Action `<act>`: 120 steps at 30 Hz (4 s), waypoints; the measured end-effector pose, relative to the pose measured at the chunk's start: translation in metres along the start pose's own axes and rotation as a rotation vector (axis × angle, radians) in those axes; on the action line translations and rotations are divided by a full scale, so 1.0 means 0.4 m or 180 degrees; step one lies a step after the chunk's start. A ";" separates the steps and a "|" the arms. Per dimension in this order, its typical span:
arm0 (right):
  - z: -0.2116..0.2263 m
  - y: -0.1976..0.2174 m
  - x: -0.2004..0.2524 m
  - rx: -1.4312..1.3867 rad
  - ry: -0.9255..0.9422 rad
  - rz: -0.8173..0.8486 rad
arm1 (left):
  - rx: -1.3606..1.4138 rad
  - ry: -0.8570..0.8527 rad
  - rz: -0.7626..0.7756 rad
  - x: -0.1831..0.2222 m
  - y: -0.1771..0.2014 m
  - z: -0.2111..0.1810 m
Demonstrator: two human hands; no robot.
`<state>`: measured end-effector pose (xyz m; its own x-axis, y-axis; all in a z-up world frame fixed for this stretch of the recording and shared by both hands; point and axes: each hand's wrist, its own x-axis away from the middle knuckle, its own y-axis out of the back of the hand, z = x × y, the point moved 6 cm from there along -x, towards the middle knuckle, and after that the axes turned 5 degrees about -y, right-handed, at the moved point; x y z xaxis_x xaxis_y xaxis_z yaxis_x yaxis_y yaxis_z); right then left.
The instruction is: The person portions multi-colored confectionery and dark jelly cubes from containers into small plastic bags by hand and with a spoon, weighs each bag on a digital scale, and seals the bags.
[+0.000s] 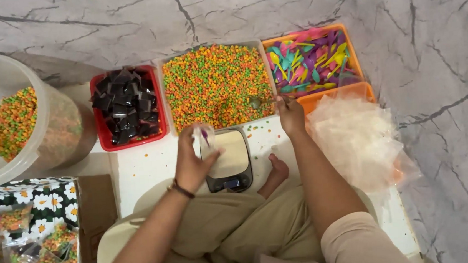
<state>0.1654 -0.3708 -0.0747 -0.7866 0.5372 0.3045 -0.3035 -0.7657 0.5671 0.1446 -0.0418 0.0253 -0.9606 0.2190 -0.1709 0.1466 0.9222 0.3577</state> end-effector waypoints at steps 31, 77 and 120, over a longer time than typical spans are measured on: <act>0.091 -0.074 0.045 -0.2495 -0.0233 0.0537 | -0.0314 0.0472 -0.0359 -0.228 -0.244 0.303; 0.067 -0.094 0.042 -0.2875 -0.0105 0.0222 | -0.0329 0.0754 -0.0266 -0.210 -0.225 0.283; 0.060 -0.079 0.022 -0.2963 -0.0458 0.0354 | -0.0221 0.0972 -0.0290 -0.184 -0.207 0.248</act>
<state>0.1811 -0.3332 -0.0715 -0.7819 0.4350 0.4466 -0.5865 -0.7562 -0.2902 0.2266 -0.1027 -0.0830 -0.9970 0.0213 0.0746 0.0506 0.9075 0.4171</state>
